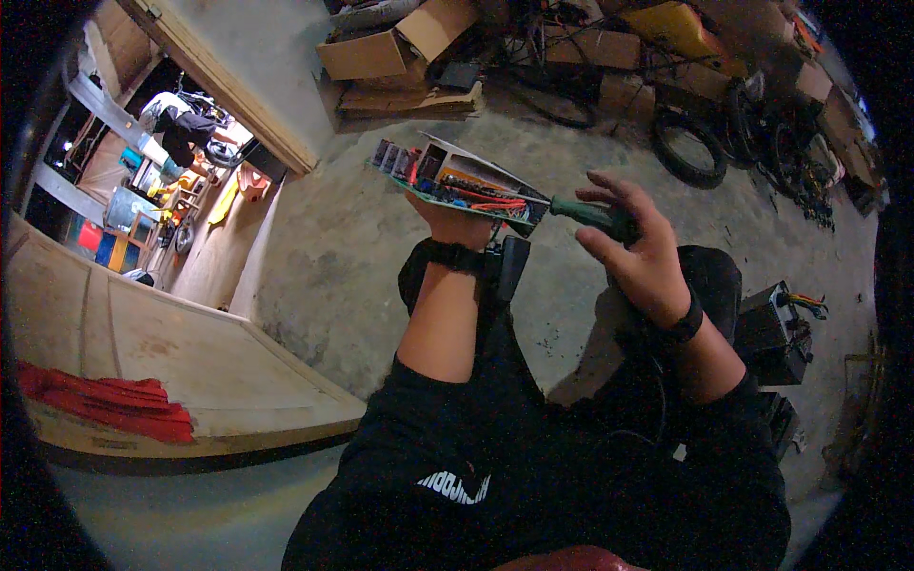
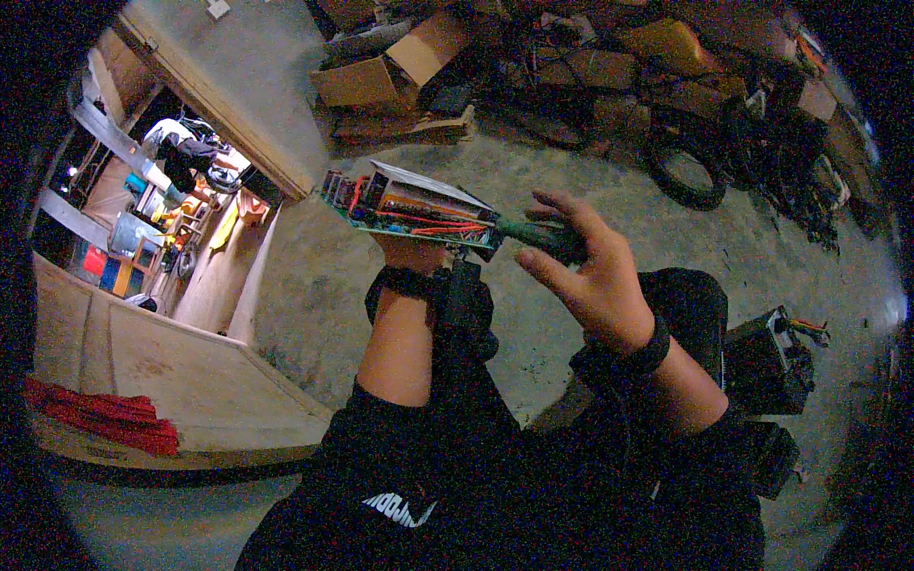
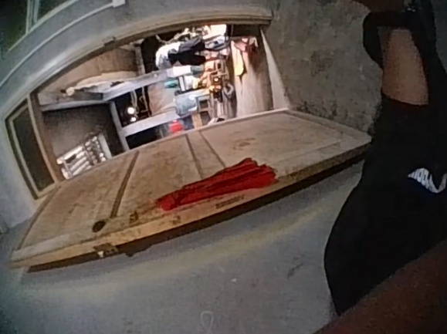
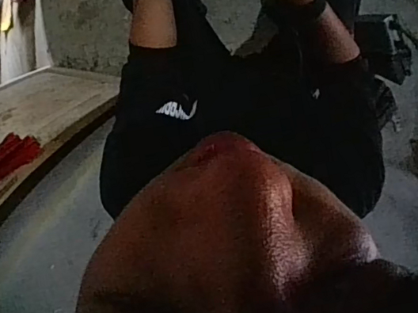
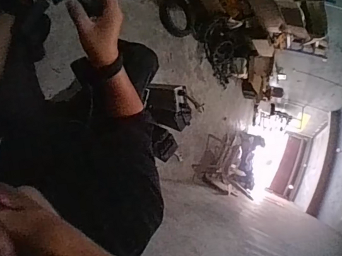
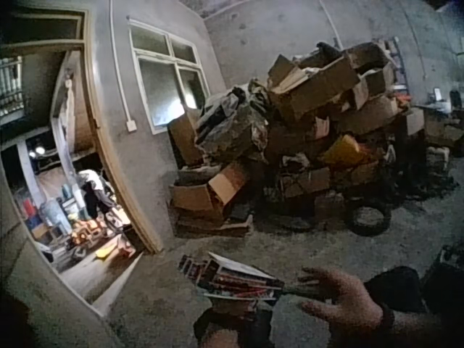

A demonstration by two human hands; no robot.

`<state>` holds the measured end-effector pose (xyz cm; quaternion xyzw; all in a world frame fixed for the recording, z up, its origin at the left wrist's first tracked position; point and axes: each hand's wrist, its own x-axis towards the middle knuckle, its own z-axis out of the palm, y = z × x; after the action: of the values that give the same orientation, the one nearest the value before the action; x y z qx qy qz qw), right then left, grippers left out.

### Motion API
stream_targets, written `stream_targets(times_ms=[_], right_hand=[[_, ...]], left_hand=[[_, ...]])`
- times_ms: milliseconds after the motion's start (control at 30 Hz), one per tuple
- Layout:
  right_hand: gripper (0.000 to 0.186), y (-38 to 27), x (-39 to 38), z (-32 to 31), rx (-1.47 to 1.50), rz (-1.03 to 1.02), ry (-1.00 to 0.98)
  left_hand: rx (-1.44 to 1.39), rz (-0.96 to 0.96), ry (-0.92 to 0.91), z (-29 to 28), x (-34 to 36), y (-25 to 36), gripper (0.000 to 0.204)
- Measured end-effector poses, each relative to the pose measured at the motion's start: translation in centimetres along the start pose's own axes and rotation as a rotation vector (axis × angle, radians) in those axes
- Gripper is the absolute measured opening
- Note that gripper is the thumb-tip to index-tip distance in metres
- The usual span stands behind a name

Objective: The person is using a screwdriver to tighten or loosen components on a circuit board.

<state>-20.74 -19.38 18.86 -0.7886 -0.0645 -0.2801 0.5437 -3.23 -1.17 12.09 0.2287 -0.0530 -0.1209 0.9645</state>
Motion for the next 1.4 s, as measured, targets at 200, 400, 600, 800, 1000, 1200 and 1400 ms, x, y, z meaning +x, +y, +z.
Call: stream_targets(times_ms=[200,400,600,800,1000,1200,1400], right_hand=[[0.036,-0.1,-0.5,-1.1,-0.108,0.398,-0.213],[0.034,0.9,-0.6,0.1,-0.120,-0.102,0.008],[0.035,-0.2,-0.5,-0.7,0.019,0.309,-0.161],[0.034,0.6,-0.7,-0.7,-0.073,0.169,-0.149],[0.036,0.0,-0.4,-0.2,-0.055,-0.019,-0.083],[0.039,-0.6,-0.5,-1.0,0.126,0.465,-0.228],[0.042,0.8,-0.6,-0.1,-0.101,-0.122,-0.066]], left_hand=[[-0.003,0.014,0.041,0.1,0.3,0.1,0.052],[-0.020,0.006,0.003,-1.0,0.5,-0.2,0.052],[0.160,0.093,-0.044,-2.3,1.1,-0.4,0.053],[-0.022,0.002,-0.106,-2.1,0.9,0.2,0.054],[-0.054,-0.018,-0.029,-2.5,1.1,-0.2,0.054],[0.157,0.195,-0.071,-3.4,2.3,-1.2,0.054],[-0.041,-0.055,-0.056,-2.4,1.1,0.0,0.056]])
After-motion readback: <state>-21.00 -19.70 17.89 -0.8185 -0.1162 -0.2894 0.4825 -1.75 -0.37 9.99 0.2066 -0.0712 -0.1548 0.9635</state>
